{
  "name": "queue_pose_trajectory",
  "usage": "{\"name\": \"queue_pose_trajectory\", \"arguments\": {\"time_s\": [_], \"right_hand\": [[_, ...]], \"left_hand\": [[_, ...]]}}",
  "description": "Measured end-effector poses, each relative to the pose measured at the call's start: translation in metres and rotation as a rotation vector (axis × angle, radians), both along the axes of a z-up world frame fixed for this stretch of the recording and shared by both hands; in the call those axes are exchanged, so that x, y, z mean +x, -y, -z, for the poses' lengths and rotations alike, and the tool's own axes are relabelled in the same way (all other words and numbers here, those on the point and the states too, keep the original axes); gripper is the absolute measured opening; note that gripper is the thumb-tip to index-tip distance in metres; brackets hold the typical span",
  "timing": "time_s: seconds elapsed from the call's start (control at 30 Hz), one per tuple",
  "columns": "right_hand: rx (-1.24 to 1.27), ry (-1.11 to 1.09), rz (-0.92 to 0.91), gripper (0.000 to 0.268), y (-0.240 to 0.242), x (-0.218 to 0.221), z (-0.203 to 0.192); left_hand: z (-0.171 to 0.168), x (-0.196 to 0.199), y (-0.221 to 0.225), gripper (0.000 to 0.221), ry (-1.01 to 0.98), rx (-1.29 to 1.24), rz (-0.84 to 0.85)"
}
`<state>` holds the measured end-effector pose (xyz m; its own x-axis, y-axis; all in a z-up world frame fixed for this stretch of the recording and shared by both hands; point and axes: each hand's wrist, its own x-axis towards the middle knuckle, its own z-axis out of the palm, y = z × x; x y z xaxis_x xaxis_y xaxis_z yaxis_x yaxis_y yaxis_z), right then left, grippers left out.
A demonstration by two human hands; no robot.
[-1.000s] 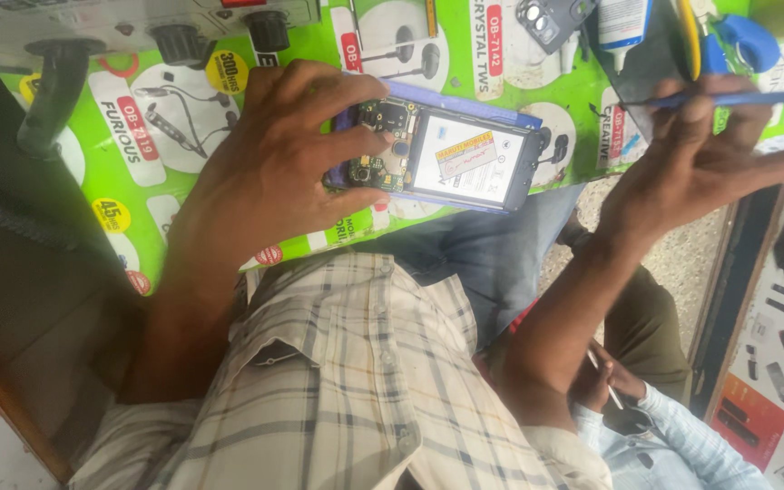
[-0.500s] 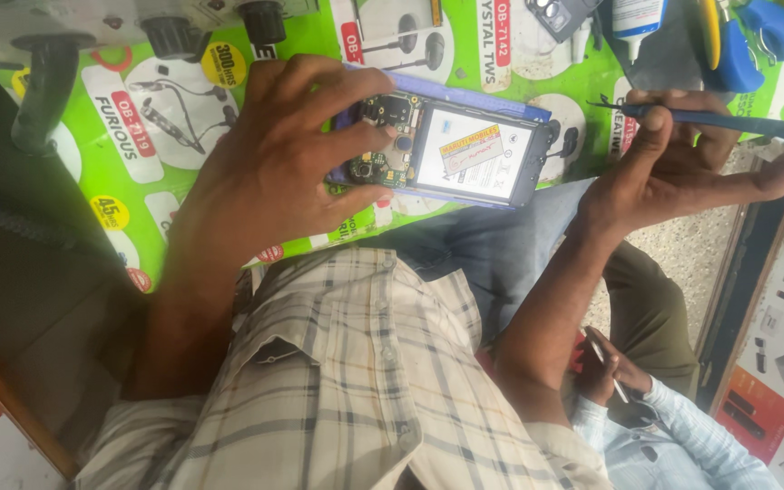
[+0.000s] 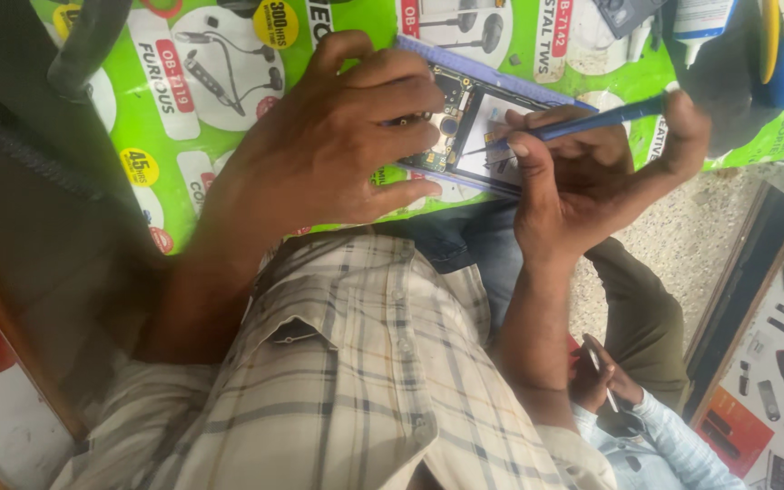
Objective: The person is repairing a mobile phone motherboard. They use a blue screwdriver to unscrew and remove a metal bracket from the circuit board, then use their fingers to disconnect a small ribbon cable connector.
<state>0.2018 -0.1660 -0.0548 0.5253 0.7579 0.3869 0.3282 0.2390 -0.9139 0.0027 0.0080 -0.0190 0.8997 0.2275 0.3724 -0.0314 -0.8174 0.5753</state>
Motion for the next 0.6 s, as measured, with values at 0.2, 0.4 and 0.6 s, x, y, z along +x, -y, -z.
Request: {"name": "queue_pose_trajectory", "arguments": {"time_s": [0.2, 0.4, 0.6], "right_hand": [[-0.147, -0.129, -0.048, 0.083, 0.0025, 0.0017, -0.0051], [-0.159, -0.176, -0.091, 0.082, -0.0011, 0.0022, -0.0058], [-0.166, -0.139, -0.095, 0.081, -0.002, 0.0032, -0.0053]], "left_hand": [[-0.0012, -0.002, 0.0024, 0.023, 0.012, -0.033, 0.037], [0.0013, -0.0036, 0.0044, 0.017, 0.023, -0.031, 0.028], [0.0022, -0.004, 0.0056, 0.015, 0.027, -0.031, 0.009]]}}
